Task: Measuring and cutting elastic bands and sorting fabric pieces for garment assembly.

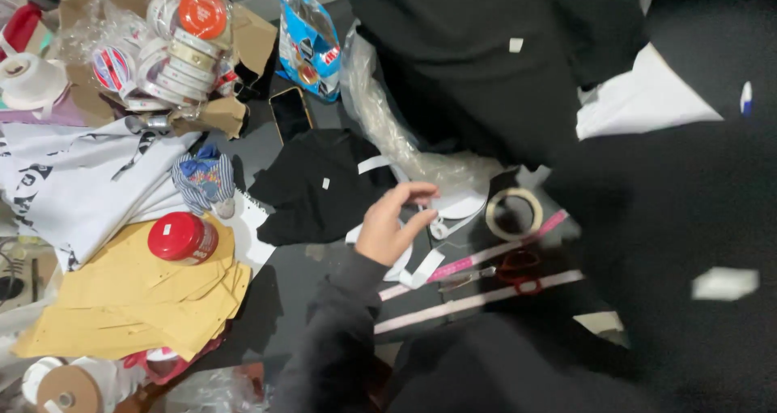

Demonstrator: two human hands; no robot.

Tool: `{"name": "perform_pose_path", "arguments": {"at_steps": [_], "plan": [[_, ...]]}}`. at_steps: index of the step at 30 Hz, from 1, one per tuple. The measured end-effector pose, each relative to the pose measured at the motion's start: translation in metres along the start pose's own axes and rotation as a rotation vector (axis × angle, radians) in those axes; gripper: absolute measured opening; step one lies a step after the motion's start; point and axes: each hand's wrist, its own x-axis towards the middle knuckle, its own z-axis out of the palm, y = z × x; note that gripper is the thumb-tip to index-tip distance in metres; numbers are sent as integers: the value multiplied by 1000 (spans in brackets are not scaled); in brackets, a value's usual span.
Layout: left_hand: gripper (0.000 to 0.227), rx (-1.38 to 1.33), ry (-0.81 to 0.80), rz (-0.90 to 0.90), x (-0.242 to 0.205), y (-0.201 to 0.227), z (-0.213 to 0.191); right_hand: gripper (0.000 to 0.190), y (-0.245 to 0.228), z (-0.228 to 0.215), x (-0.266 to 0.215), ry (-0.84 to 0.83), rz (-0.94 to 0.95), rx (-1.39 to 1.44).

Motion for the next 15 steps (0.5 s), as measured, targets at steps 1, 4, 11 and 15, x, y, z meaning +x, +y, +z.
{"name": "perform_pose_path", "arguments": {"at_steps": [1, 4, 11, 15], "plan": [[37, -3, 5, 4, -4, -8, 10, 67, 13, -15, -1, 52, -3, -13], [44, -154, -61, -96, -16, -20, 35, 68, 66, -72, 0, 203, -20, -55], [60, -231, -135, -256, -53, -8, 38, 69, 220, -276, 55, 526, -85, -176], [34, -21, 138, 12, -97, -31, 28, 69, 238, -330, 120, 686, -121, -215]]}}
